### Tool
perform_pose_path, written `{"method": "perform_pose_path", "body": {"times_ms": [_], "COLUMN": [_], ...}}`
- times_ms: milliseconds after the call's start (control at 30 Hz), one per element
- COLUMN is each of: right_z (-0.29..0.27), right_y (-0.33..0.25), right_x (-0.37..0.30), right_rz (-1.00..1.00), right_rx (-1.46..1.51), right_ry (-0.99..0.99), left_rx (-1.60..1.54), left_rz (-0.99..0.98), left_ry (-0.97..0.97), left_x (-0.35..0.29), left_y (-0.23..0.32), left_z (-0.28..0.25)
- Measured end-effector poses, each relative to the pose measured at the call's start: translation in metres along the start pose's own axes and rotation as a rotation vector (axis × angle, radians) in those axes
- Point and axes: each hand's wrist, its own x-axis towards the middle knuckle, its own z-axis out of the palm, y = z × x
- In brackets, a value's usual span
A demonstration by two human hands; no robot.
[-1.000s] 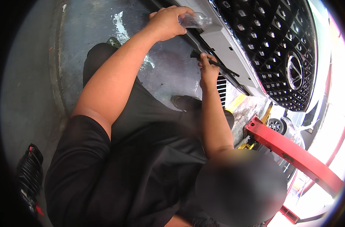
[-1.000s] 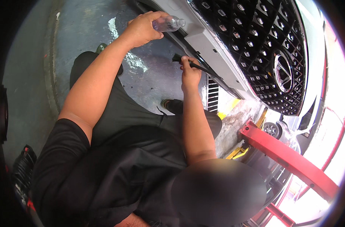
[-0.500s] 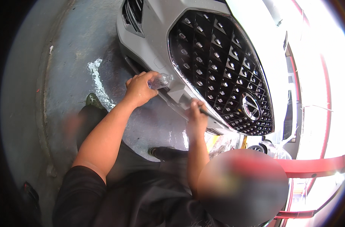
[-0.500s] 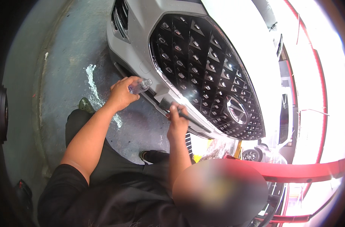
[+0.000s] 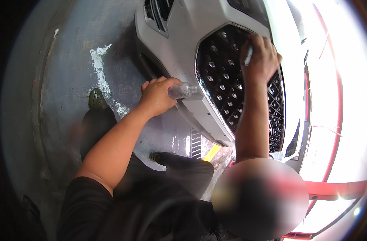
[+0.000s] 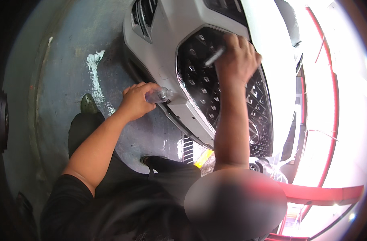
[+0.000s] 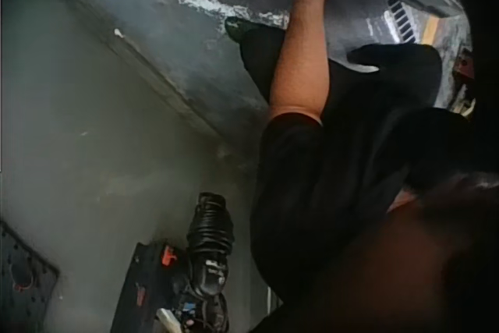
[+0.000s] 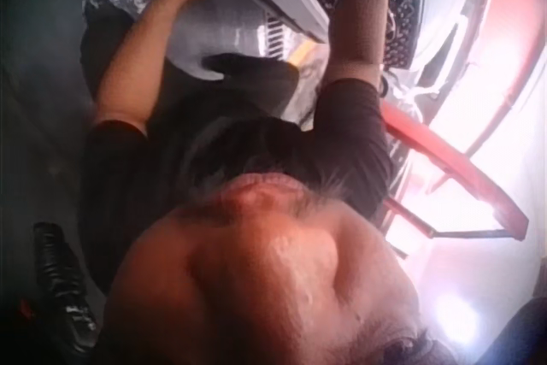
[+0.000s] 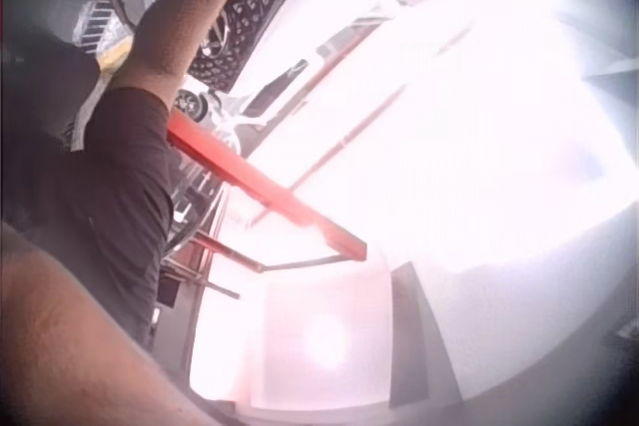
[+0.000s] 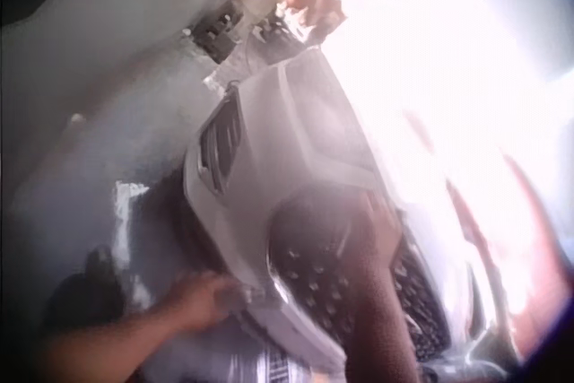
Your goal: The person applies a liquid coating to the front bumper and grille of a white car using a small brush and a spray bottle. They repeatedly dip the brush into the bottle and paint the surface, occasionally moving around the vehicle to access different sections.
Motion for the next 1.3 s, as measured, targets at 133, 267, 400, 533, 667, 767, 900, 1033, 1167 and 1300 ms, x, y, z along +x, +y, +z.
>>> {"method": "perform_pose_path", "body": {"times_ms": [133, 267, 400, 533, 667, 767, 900, 1033, 1167, 1300], "right_z": [0.004, 0.017, 0.004, 0.017, 0.027, 0.003, 0.021, 0.022, -0.002, 0.027], "right_y": [0.000, -0.003, 0.005, -0.008, -0.020, -0.008, -0.012, -0.016, -0.008, -0.016], "right_x": [-0.001, 0.017, 0.009, 0.017, 0.031, 0.021, 0.030, 0.037, 0.029, 0.034], "right_rz": [-0.076, -0.185, -0.226, -0.295, -0.358, -0.285, -0.357, -0.386, -0.228, -0.334], "right_rx": [-0.010, -0.125, -0.054, -0.044, -0.090, -0.106, -0.040, -0.088, -0.137, -0.054], "right_ry": [0.011, 0.005, -0.011, 0.032, -0.006, -0.093, 0.030, -0.053, -0.183, 0.013], "left_rx": [-0.001, -0.033, 0.030, -0.028, 0.028, 0.033, -0.046, -0.006, 0.001, -0.048], "left_rz": [0.002, 0.038, 0.053, 0.067, 0.078, 0.092, 0.060, 0.094, 0.109, 0.098], "left_ry": [0.032, -0.030, -0.026, -0.039, -0.038, -0.008, -0.073, -0.055, -0.020, -0.069], "left_x": [0.003, -0.002, -0.002, -0.002, -0.006, -0.004, 0.000, -0.010, -0.009, -0.005], "left_y": [-0.002, 0.005, 0.002, 0.006, 0.003, -0.006, 0.001, 0.002, -0.003, 0.002], "left_z": [0.000, 0.011, 0.008, 0.011, 0.014, 0.014, 0.011, 0.011, 0.007, 0.010]}}
